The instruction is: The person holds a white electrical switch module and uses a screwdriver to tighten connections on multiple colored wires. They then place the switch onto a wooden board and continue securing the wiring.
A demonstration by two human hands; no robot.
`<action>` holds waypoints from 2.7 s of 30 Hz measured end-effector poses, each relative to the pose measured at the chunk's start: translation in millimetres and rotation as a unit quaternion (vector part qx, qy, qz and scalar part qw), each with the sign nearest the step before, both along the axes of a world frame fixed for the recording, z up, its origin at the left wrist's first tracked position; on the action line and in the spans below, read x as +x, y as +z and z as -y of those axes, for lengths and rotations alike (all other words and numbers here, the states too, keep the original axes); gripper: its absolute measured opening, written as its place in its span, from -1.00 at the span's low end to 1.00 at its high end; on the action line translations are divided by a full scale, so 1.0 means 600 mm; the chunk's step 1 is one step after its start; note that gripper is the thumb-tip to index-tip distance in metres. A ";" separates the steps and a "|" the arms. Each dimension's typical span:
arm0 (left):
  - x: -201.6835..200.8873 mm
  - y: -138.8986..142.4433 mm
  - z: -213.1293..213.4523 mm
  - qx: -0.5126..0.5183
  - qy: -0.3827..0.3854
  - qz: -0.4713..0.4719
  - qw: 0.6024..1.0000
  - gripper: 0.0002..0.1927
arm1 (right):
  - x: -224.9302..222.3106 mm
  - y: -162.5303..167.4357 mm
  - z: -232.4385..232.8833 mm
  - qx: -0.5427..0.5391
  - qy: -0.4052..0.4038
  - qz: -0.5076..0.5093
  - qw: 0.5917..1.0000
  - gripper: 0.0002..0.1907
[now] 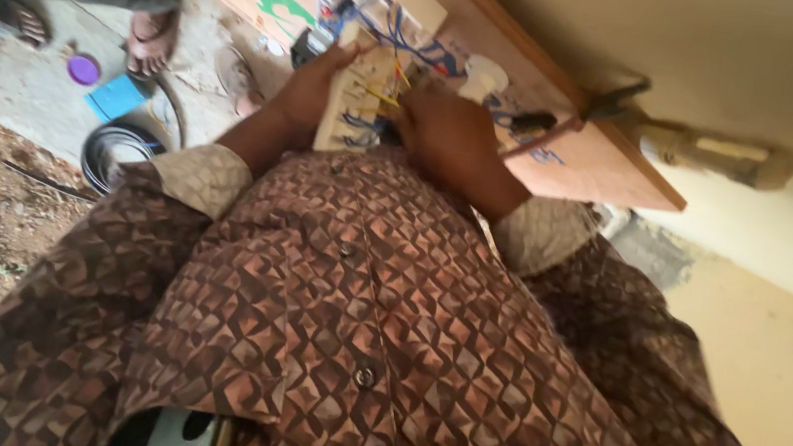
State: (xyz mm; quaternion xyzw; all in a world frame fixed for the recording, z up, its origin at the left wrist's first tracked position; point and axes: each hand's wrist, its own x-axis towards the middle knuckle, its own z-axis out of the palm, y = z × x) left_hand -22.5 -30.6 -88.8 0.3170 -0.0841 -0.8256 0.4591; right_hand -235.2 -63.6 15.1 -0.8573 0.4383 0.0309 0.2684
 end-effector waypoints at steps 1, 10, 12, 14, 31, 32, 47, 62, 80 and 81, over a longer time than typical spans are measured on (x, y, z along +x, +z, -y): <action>0.002 0.000 0.000 -0.018 -0.005 0.005 1.000 -0.56 | -0.003 0.001 0.002 0.010 -0.005 0.012 1.000 -0.77; 0.016 -0.005 -0.029 -0.115 -0.102 0.387 0.909 -0.49 | -0.082 -0.023 -0.014 0.113 -0.087 0.317 0.938 -0.72; 0.021 0.003 -0.026 -0.082 -0.105 0.387 0.912 -0.55 | -0.092 -0.033 -0.007 0.228 -0.161 0.399 0.874 -0.77; 0.024 0.016 -0.021 -0.038 -0.097 0.361 0.927 -0.60 | -0.097 -0.034 -0.001 0.456 -0.299 0.454 0.705 -0.82; 0.054 0.067 0.064 0.073 -0.054 0.175 0.980 -0.59 | -0.075 0.023 0.032 0.519 -0.261 0.539 0.610 -0.81; 0.052 0.072 0.065 0.063 -0.058 0.179 0.980 -0.58 | -0.074 0.025 0.033 0.517 -0.261 0.541 0.610 -0.81; 0.026 0.135 0.092 0.009 -0.074 0.081 0.994 -0.56 | 0.012 0.005 0.086 0.201 -0.101 0.401 0.888 -0.70; -0.003 0.189 0.110 0.079 -0.099 0.167 0.978 -0.55 | -0.028 0.016 0.039 0.286 -0.091 0.520 0.799 -0.71; 0.023 0.135 0.069 0.005 -0.160 0.388 0.908 -0.63 | -0.065 0.073 0.079 -0.037 0.001 0.287 0.957 -0.76; 0.021 0.122 0.065 -0.030 -0.164 0.445 0.880 -0.64 | -0.063 0.075 0.078 -0.032 0.000 0.258 0.965 -0.72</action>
